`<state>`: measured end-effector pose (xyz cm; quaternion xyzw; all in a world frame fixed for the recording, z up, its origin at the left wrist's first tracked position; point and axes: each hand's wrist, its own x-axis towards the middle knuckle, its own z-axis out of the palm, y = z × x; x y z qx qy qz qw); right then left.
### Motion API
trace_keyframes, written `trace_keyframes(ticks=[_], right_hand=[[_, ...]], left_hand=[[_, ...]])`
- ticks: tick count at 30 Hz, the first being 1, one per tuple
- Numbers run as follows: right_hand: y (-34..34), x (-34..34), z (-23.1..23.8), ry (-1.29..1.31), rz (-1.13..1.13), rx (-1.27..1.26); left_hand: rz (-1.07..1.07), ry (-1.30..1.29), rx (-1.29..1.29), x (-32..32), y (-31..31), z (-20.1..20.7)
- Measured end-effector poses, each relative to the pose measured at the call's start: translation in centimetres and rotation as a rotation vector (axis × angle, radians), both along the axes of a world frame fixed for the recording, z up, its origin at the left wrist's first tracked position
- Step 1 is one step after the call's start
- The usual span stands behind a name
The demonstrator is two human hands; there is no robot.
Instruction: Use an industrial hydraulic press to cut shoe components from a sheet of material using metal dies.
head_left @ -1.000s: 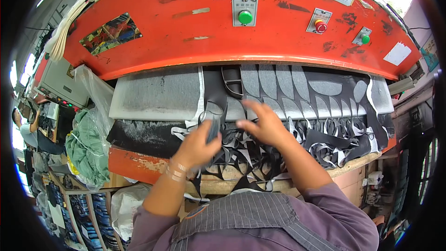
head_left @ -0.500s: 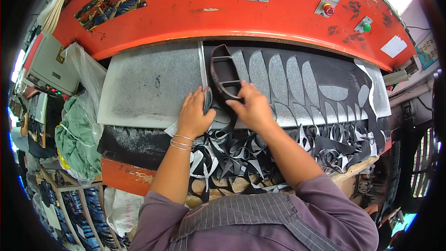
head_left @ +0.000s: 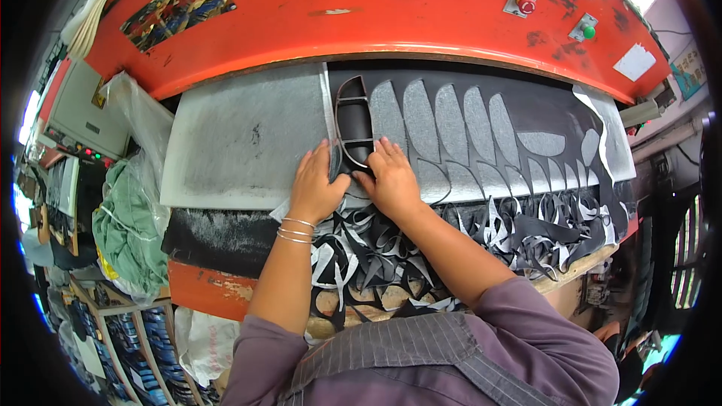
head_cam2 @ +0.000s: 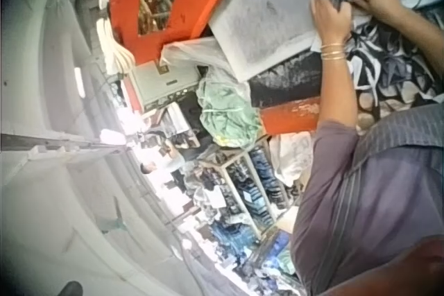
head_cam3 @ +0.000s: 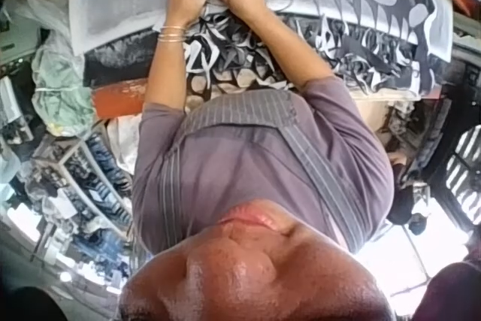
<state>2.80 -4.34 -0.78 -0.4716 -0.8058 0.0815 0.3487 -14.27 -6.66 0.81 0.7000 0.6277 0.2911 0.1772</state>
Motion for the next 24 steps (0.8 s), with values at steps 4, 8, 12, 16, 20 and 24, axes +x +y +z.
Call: trace_keyframes(ticks=[4, 8, 12, 16, 20, 24], right_hand=[[0.2, 0.4, -0.7, -0.013, 0.033, 0.002], [0.6, 0.1, -0.3, -0.001, 0.046, 0.03], [1.2, 0.4, 0.0, 0.026, 0.06, 0.04], [1.5, 0.3, 0.2, 0.014, 0.088, -0.006], [1.4, 0.8, 0.6, 0.011, 0.081, -0.007], [1.5, 4.4, 6.9, 0.452, 0.114, -0.488]], left_hand=[[-0.008, -0.008, -0.031, 0.0, 0.6, -0.2], [-0.003, -0.019, -0.095, -0.6, 1.1, 0.0], [-0.033, 0.007, -0.081, -0.2, 1.6, 0.9], [-0.042, 0.074, -0.015, -0.4, 1.9, 0.7], [-0.034, 0.151, 0.063, -0.1, 1.8, 0.9], [0.118, -0.479, -0.006, -1.8, 1.0, 0.4]])
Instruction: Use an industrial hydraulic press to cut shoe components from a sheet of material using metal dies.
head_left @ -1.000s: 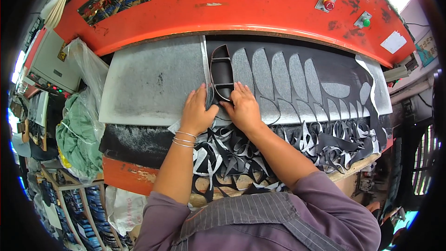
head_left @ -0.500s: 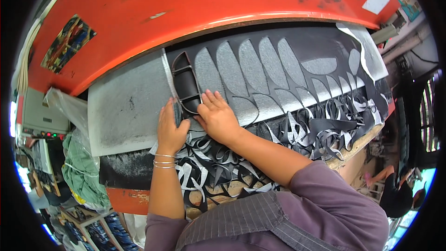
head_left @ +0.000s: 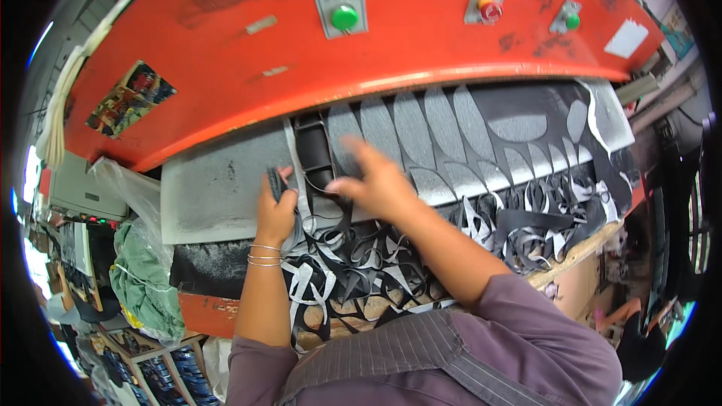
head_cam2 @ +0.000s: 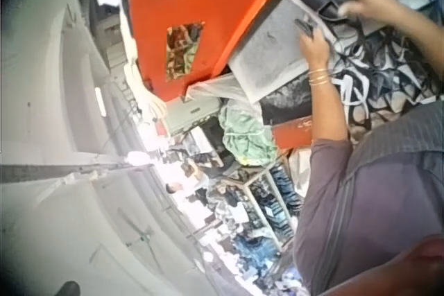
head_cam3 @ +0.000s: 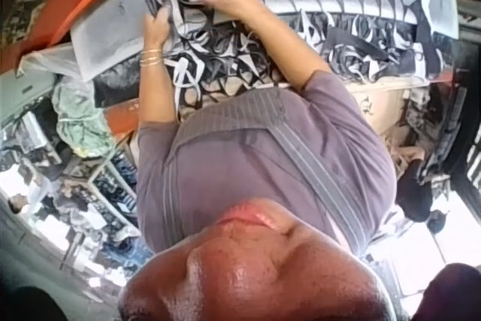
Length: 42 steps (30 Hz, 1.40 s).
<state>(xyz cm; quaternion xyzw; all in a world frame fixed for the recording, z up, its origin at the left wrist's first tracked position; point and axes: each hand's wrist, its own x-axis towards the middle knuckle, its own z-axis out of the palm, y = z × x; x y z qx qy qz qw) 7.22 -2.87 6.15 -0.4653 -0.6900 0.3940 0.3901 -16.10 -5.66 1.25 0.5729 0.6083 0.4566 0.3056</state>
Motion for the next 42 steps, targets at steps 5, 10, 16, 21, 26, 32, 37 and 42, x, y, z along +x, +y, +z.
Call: trace_keyframes(ticks=[5, 10, 16, 21, 26, 32, 37, 42], right_hand=[[5.6, 14.6, 6.8, 0.329, -0.704, 0.607], [10.7, 32.6, 9.6, 0.088, -1.468, 0.681], [5.1, 35.7, 8.8, -0.058, -1.235, 0.629], [-12.3, 20.6, 5.1, -0.354, -0.374, 0.167], [-23.2, 9.3, 1.6, -0.529, 0.51, 0.278], [-26.6, 4.6, -2.7, -0.864, 0.423, 0.353], [-26.1, 4.4, -2.0, -0.876, 0.427, 0.312], [-19.7, 5.5, 1.7, -0.5, 0.828, -0.181]], left_hand=[[0.022, -0.018, 0.2, 5.9, -0.1, 8.6], [-0.154, 0.323, 0.922, 14.9, 0.3, 15.2], [-0.195, 0.56, 0.744, 16.3, -2.5, 17.3], [-0.392, 0.643, 0.045, 11.2, -17.2, 10.2], [-0.423, 0.693, -0.187, 9.4, -25.6, 5.7], [-0.207, 0.62, 0.036, 11.0, -28.0, 2.9], [-0.167, 0.635, -0.01, 10.8, -27.5, 3.5], [-0.306, 0.616, -0.198, 9.0, -26.6, 4.8]])
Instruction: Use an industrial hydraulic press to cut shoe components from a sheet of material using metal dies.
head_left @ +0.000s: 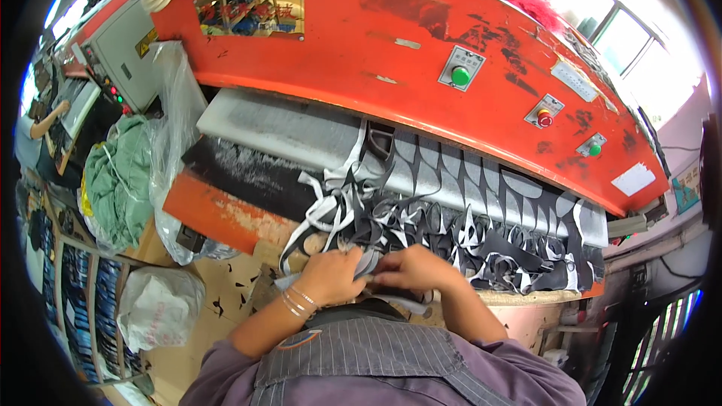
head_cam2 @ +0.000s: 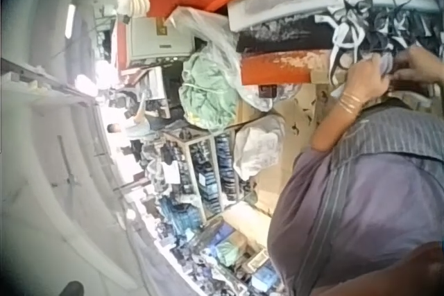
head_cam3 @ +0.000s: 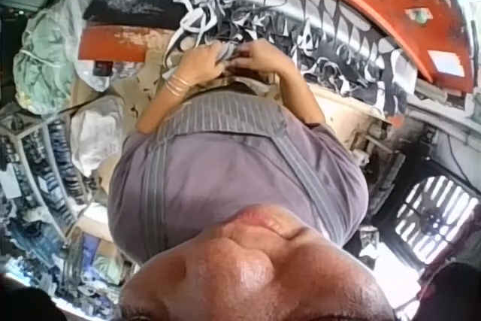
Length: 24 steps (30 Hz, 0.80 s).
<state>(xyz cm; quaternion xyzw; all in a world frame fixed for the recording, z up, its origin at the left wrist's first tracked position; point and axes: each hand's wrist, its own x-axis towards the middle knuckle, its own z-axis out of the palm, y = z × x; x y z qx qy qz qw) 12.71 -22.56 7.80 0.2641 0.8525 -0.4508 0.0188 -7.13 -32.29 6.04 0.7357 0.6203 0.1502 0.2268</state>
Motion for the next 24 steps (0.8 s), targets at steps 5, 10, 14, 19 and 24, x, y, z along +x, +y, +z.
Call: trace_keyframes(ticks=[5, 10, 14, 19, 24], right_hand=[[11.5, -4.5, 1.9, -0.044, -0.671, 0.341], [19.5, -13.5, -0.6, -0.208, -0.79, 0.403], [21.1, -13.1, -1.8, -0.159, -0.799, 0.335], [20.3, -5.5, -1.7, 0.537, -0.757, -0.431], [11.9, -3.8, -0.8, 0.479, -0.29, -0.355]], left_hand=[[0.053, -0.47, -0.132, -2.1, 3.6, 0.7], [0.305, -1.253, -0.363, -3.5, 8.2, 3.0], [0.455, -1.541, -0.294, -4.4, 10.8, 2.5], [0.53, -1.677, -0.227, -5.1, 14.2, 0.8], [0.376, -1.721, -0.235, -2.7, 17.0, -0.5]])
